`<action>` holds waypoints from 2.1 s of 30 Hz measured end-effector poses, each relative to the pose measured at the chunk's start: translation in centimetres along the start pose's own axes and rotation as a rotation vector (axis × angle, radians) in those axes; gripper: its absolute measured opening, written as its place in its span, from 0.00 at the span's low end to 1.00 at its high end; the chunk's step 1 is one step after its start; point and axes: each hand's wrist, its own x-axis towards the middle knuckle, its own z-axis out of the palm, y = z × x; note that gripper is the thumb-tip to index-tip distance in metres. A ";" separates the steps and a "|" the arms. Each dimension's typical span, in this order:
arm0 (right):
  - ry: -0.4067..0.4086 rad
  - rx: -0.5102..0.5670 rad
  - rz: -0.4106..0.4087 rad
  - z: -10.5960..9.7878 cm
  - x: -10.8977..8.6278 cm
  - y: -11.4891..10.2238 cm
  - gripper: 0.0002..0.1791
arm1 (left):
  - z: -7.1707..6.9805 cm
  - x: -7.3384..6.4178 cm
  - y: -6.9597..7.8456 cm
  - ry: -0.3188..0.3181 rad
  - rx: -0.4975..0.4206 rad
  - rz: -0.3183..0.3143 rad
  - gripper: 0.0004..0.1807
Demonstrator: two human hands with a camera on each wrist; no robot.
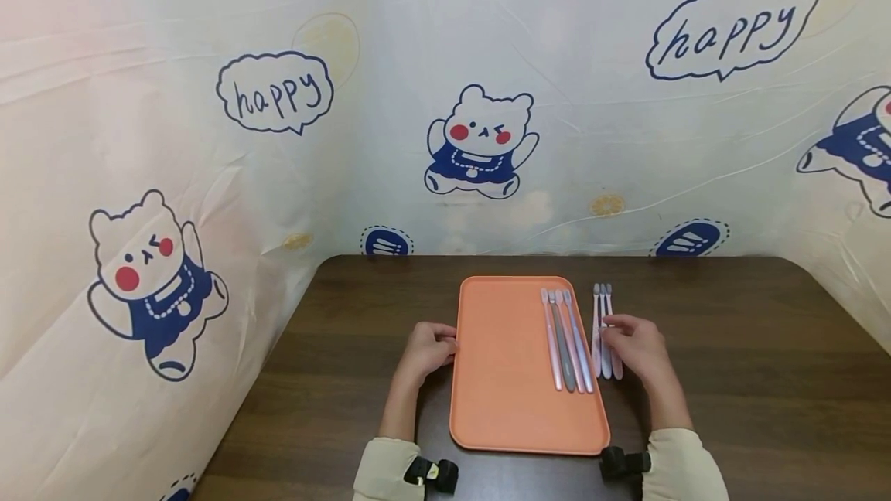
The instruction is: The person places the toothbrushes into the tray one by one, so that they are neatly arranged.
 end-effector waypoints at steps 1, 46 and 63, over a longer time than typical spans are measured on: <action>0.002 0.000 0.004 -0.1 0.0 0.1 0.25 | 0.0 0.0 0.0 0.000 0.004 0.001 0.15; 0.131 -0.153 0.030 -0.3 0.3 2.2 0.20 | 0.0 -0.2 -0.1 -0.010 0.017 0.010 0.16; 0.155 -0.163 0.124 -0.2 0.5 2.0 0.22 | 0.0 -0.1 -0.2 -0.009 0.013 0.028 0.16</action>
